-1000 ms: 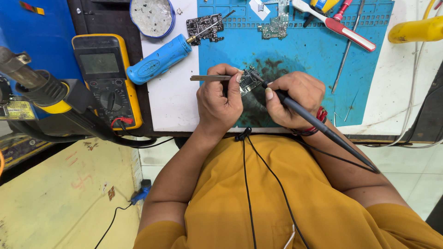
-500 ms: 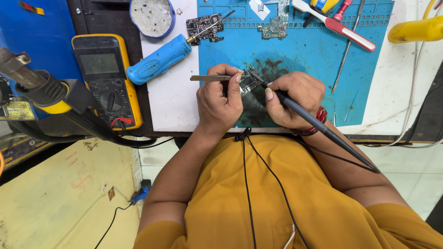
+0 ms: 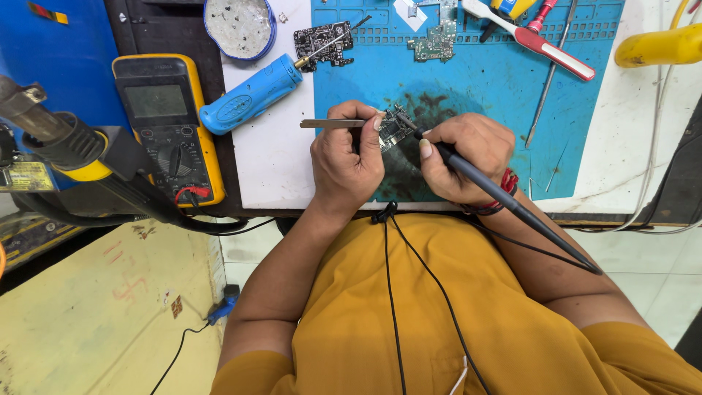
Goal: The person holds a small circuit board on a repair bench and works on it with a soldering iron in one hand and tweezers in the other, touching components on the board and repositioning it as they solder. Other boards, a multimeter, and hand tools sit on the work mat around them.
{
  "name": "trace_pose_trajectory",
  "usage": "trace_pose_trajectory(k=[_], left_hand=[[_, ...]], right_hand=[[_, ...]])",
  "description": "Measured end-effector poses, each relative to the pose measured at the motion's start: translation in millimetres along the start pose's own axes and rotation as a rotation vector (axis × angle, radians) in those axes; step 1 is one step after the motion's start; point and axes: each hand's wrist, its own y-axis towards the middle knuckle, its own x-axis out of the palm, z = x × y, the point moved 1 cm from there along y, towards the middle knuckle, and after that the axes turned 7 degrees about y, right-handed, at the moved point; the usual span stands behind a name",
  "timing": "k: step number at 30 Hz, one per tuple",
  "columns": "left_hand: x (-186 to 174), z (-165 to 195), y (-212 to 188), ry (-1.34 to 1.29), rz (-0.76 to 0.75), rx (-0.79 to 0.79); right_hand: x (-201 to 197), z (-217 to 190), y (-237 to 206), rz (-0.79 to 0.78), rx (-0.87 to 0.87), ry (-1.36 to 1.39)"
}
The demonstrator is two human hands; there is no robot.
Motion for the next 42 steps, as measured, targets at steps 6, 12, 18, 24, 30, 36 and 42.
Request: trace_pose_trajectory(k=[6,12,18,24,30,36,42], left_hand=[[0.4,-0.7,-0.1,-0.009,-0.009,-0.014],[0.5,-0.2,-0.6,-0.005,-0.006,-0.019],[-0.1,0.3,0.0,-0.005,-0.006,-0.024],[0.0,0.7,-0.2,-0.002,-0.001,-0.022],[0.4,0.7,-0.9,0.002,0.006,-0.020],[0.3,0.1,-0.7,0.001,-0.005,-0.024],[-0.4,0.4,-0.8,0.003,-0.011,-0.023]], right_hand=[[-0.4,-0.7,-0.1,-0.005,0.006,-0.006],[-0.3,-0.7,-0.1,-0.004,0.006,-0.008],[-0.4,-0.4,-0.1,-0.004,0.005,-0.011],[-0.3,-0.2,0.0,0.000,0.002,-0.017],[-0.3,-0.8,-0.2,0.002,0.000,-0.025],[0.4,-0.8,0.0,0.011,-0.002,-0.027],[0.4,-0.7,-0.7,0.011,0.000,-0.025]])
